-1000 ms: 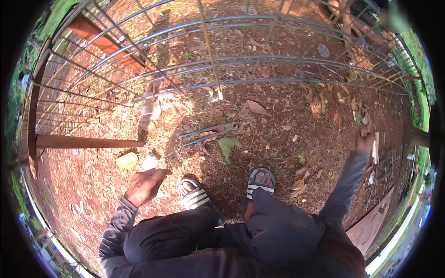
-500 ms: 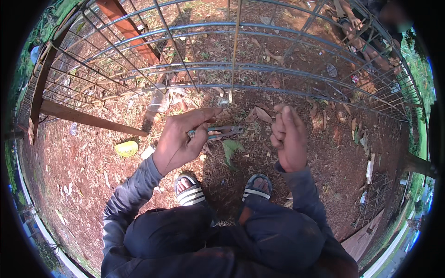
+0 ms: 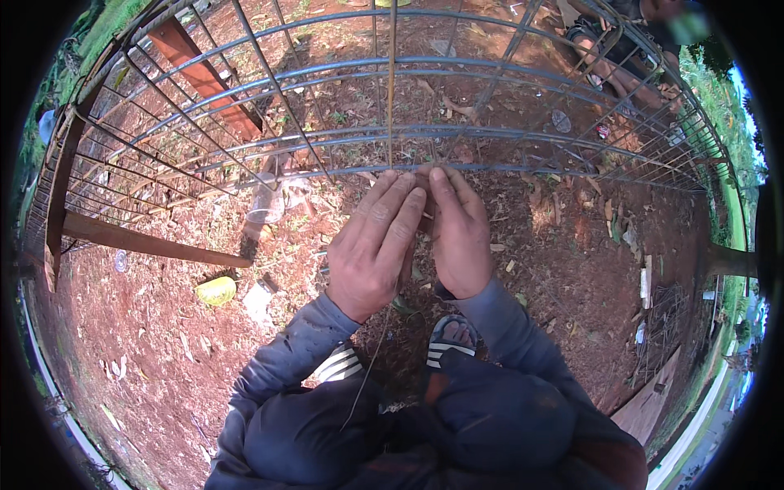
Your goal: The person is assembling a wire mesh structure by hand. They bend and twist wire ties to secure the intersections of the metal grid, then use pliers to tighten the connections. The work is performed on a dirt ground in an outdoor area.
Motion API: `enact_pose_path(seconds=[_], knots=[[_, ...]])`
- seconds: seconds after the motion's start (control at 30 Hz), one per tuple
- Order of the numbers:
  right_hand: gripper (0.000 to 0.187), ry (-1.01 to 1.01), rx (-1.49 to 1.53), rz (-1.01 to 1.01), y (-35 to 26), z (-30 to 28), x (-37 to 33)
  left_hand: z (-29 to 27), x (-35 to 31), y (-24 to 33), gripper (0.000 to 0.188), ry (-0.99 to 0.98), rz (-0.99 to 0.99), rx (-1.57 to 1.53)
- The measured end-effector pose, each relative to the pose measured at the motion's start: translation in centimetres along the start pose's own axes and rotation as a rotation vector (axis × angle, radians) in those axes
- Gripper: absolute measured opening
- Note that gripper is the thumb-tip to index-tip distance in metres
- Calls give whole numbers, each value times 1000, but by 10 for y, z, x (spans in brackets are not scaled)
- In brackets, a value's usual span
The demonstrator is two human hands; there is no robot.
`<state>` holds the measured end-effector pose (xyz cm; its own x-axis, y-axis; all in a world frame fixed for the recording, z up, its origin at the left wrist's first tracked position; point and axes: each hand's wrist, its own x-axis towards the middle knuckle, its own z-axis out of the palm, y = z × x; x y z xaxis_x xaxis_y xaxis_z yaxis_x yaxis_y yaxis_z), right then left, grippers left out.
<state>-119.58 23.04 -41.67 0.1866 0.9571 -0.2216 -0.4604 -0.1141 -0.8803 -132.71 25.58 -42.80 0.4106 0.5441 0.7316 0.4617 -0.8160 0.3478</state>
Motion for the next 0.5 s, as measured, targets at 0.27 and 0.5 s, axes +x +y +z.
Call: enact_pose_path(seconds=[0.27,0.5], knots=[[38,-35,137,20,-23,-5,14,6,-24,14,48,-272,101,173],[32,-33,-257,-130,-21,-8,9,-10,-2,-11,24,97,-796,-754]])
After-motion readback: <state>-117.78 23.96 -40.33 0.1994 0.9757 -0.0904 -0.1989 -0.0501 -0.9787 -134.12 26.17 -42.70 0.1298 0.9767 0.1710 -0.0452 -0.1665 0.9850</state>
